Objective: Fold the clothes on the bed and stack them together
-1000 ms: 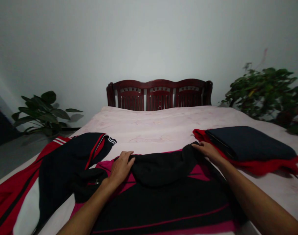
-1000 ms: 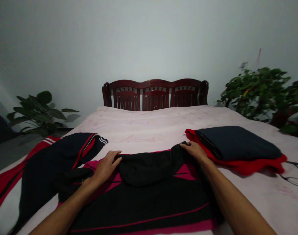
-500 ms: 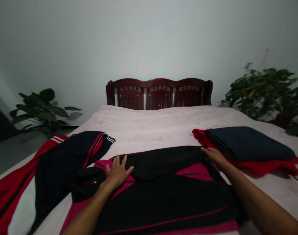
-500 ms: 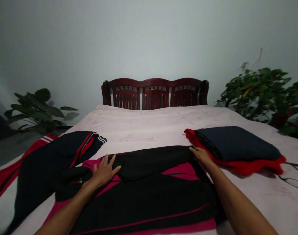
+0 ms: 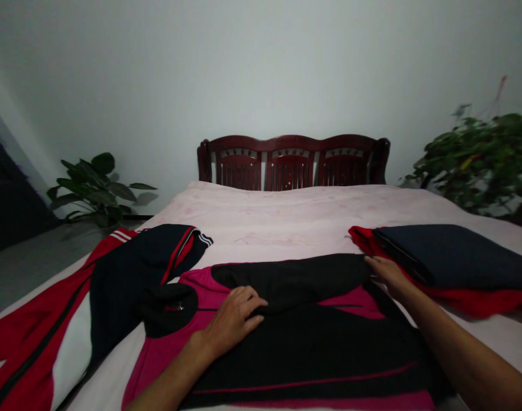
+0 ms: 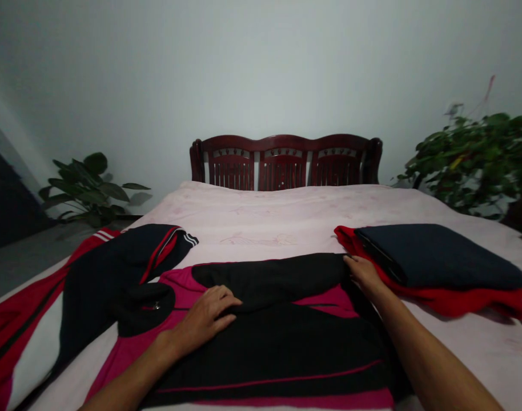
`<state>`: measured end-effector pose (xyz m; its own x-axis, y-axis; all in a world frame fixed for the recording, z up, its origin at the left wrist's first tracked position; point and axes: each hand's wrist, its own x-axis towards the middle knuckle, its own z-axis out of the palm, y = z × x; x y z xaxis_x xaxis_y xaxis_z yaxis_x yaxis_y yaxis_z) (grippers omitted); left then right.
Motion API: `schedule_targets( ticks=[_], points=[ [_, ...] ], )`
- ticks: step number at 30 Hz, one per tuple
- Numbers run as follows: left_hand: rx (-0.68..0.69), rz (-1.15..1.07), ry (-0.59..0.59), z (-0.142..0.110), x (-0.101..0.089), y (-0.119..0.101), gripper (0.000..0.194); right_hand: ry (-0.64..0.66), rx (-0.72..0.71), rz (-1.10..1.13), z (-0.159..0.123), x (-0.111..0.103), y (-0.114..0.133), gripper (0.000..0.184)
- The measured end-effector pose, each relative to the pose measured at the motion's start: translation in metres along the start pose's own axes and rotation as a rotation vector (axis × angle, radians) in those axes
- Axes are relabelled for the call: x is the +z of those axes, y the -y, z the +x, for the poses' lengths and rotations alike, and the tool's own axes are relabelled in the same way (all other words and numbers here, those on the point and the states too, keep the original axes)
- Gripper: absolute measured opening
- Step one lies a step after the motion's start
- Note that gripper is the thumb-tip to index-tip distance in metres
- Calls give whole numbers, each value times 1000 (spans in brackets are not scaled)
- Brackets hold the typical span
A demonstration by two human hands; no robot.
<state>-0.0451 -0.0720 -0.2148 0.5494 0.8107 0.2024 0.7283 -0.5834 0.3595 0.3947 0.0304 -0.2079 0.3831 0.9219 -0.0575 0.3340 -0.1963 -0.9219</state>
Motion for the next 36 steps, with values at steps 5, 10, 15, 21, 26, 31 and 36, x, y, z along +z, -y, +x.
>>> schedule_targets(
  ticks=[5, 10, 15, 21, 26, 31, 36],
  points=[
    [3, -50, 44, -15, 7, -11, 20, 4, 24, -118, 3, -8, 0, 24],
    [-204, -145, -117, -15, -14, 9, 28, -136, -76, -659, -8, -11, 13, 51],
    [-575, 180, -155, -2, -18, 51, 39, -132, -606, -948, -36, 30, 43, 61],
    [-746, 301, -133, -10, -6, 89, 42, 127, -492, -1306, -48, 67, 7, 63],
    [-726, 350, -175, -14, -5, 98, 37, 186, -411, -1323, -45, 67, -11, 64],
    [-760, 381, -212, -15, -7, 93, 39, 190, -311, -1312, -43, 51, 1, 67],
    [-612, 386, -242, -2, -10, 44, 47, 23, -322, -1345, -72, 52, 22, 68]
  ],
)
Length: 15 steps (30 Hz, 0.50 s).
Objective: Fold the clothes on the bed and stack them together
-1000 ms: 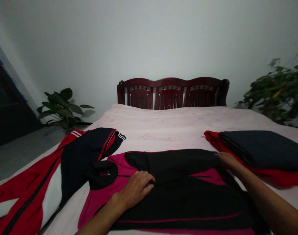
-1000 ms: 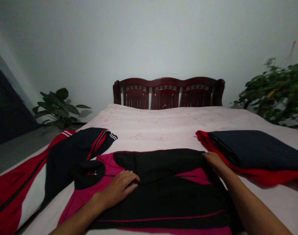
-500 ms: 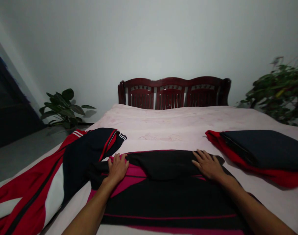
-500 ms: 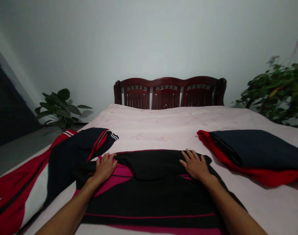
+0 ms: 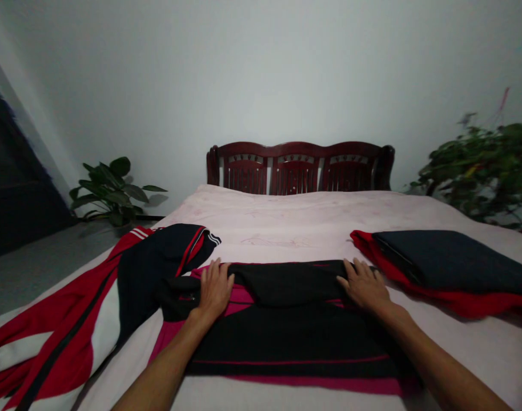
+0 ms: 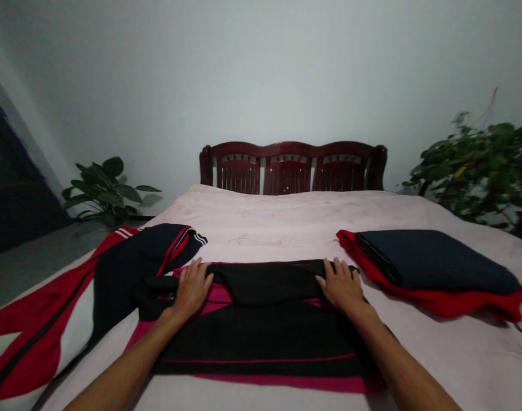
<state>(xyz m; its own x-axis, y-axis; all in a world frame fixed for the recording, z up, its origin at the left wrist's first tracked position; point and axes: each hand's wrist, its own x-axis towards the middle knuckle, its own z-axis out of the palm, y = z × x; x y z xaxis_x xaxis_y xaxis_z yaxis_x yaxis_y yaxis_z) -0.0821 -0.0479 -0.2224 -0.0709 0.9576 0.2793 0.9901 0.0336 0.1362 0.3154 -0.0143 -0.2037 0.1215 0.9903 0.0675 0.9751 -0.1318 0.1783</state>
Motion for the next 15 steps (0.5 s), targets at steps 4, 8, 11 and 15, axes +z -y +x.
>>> schedule_targets(
  ticks=[4, 8, 11, 15],
  points=[
    [533, -140, 67, -25, -3, -50, 52, -74, -205, 32, -32, -7, 30, 64],
    [455, -130, 222, -56, 9, -64, 53, 72, -244, 52, -50, 13, 34, 63],
    [362, -101, 258, -74, 10, -57, 55, 90, -191, 60, -54, 24, 25, 63],
    [298, -61, 274, -88, 2, -52, 56, 126, -145, 65, -65, 12, 19, 62]
  ],
)
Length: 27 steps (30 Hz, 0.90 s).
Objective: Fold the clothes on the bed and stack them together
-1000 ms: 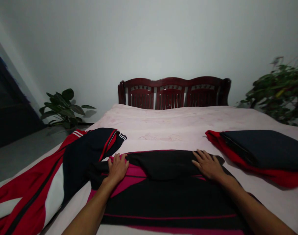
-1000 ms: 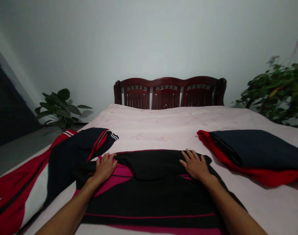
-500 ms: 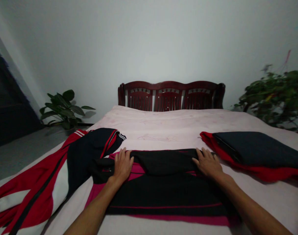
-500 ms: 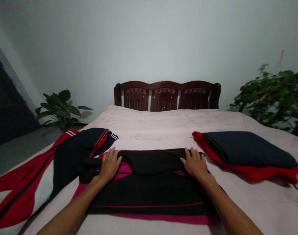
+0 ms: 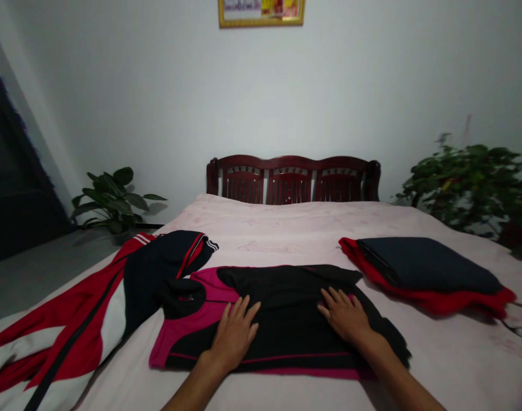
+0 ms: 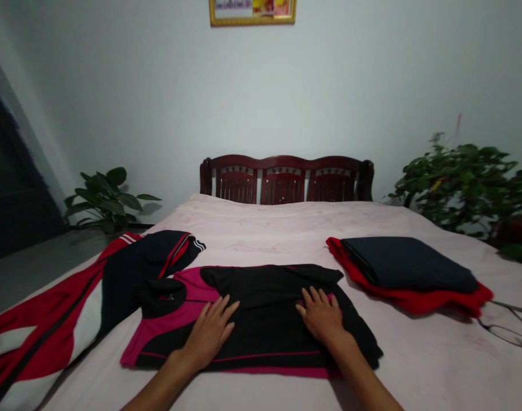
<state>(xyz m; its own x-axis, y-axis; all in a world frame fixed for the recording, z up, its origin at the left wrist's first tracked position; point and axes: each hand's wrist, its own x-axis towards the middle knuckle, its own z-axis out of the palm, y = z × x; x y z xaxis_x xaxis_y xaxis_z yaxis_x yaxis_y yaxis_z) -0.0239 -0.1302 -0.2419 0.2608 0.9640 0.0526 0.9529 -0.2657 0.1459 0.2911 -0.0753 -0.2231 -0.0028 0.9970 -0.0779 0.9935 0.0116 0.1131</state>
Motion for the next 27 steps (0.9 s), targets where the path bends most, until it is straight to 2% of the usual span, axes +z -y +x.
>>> schedule_targets(
  ticks=[3, 6, 9, 11, 15, 18, 27],
  points=[
    [-27, -7, -18, -5, -1, -3, 55, -80, 48, -12, -19, -8, -7, 59],
    [-30, -21, -48, -5, 0, -4, 53, -152, 175, 17, -37, -3, -27, 57],
    [-31, -32, -70, -5, 1, -3, 51, -103, 362, 259, -48, 13, -52, 63],
    [-34, -40, -83, -4, 2, -2, 50, -115, 427, 463, -50, 24, -66, 68],
    [-35, -54, -111, -4, 6, 1, 48, -222, 473, 735, -50, 42, -81, 68],
    [-27, -67, -129, -3, 8, 3, 47, -235, 515, 854, -49, 47, -85, 64],
    [-32, -109, -153, -1, 7, 4, 45, -237, 573, 894, -46, 46, -87, 58]
  ],
)
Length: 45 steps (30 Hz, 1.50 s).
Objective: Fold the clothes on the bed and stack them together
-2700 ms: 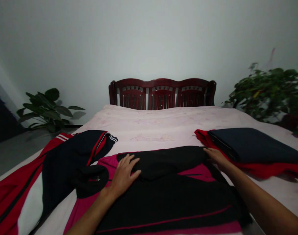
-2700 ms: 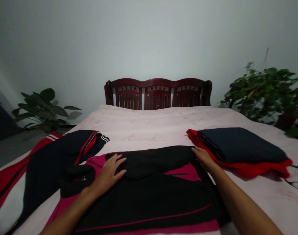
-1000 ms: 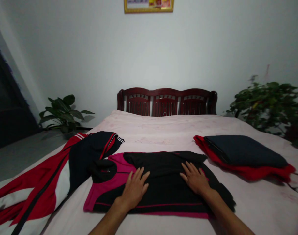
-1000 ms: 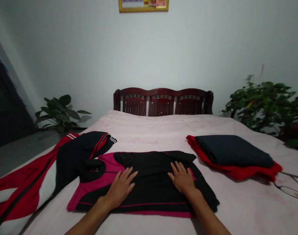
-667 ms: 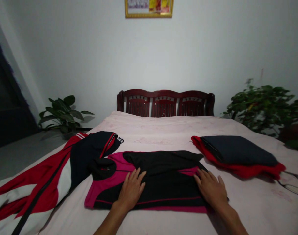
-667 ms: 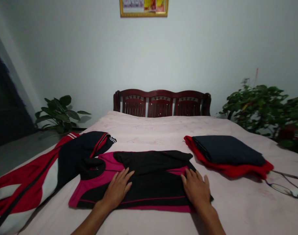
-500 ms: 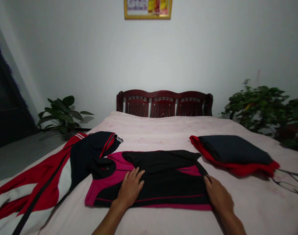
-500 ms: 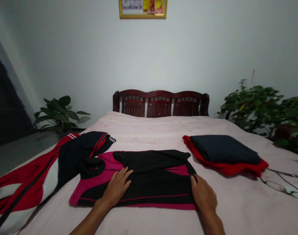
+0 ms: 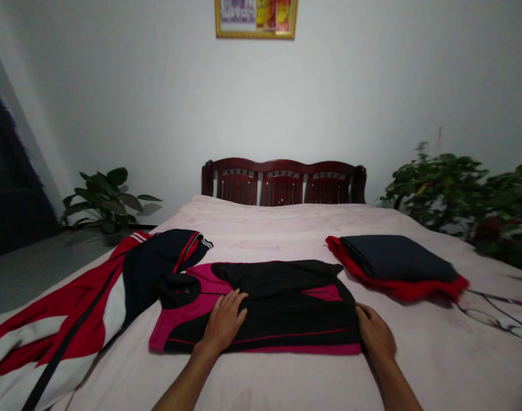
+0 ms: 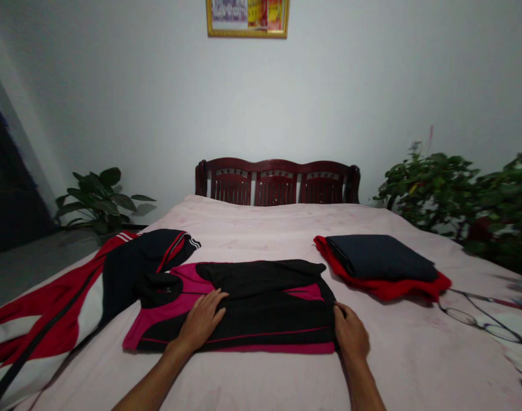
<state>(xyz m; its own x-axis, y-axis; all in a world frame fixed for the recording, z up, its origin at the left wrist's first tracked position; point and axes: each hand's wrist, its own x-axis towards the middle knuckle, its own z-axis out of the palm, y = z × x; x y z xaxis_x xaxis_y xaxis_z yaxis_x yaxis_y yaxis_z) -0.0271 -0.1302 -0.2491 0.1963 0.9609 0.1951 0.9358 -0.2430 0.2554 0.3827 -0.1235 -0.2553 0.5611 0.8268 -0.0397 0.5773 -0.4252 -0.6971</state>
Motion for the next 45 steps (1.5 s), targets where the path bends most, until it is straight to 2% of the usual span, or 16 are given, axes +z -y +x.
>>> schedule_targets(
  ticks=[30, 37, 41, 43, 45],
  points=[
    [1, -35, -20, -1, -1, 1, 42, -17, 10, 57, -1, 0, -1, 57],
    [12, -28, -33, 0, 3, 5, 42, -25, -9, 195, 0, 2, -5, 59],
    [7, -19, -33, 0, 7, 7, 42, -29, -69, 303, 20, -2, -5, 61],
    [11, -14, -38, -1, 8, 7, 42, -69, -146, 193, 31, -8, 7, 61],
    [16, -9, -42, -1, 8, 7, 42, -131, -293, 12, 39, -14, 29, 59]
  ],
)
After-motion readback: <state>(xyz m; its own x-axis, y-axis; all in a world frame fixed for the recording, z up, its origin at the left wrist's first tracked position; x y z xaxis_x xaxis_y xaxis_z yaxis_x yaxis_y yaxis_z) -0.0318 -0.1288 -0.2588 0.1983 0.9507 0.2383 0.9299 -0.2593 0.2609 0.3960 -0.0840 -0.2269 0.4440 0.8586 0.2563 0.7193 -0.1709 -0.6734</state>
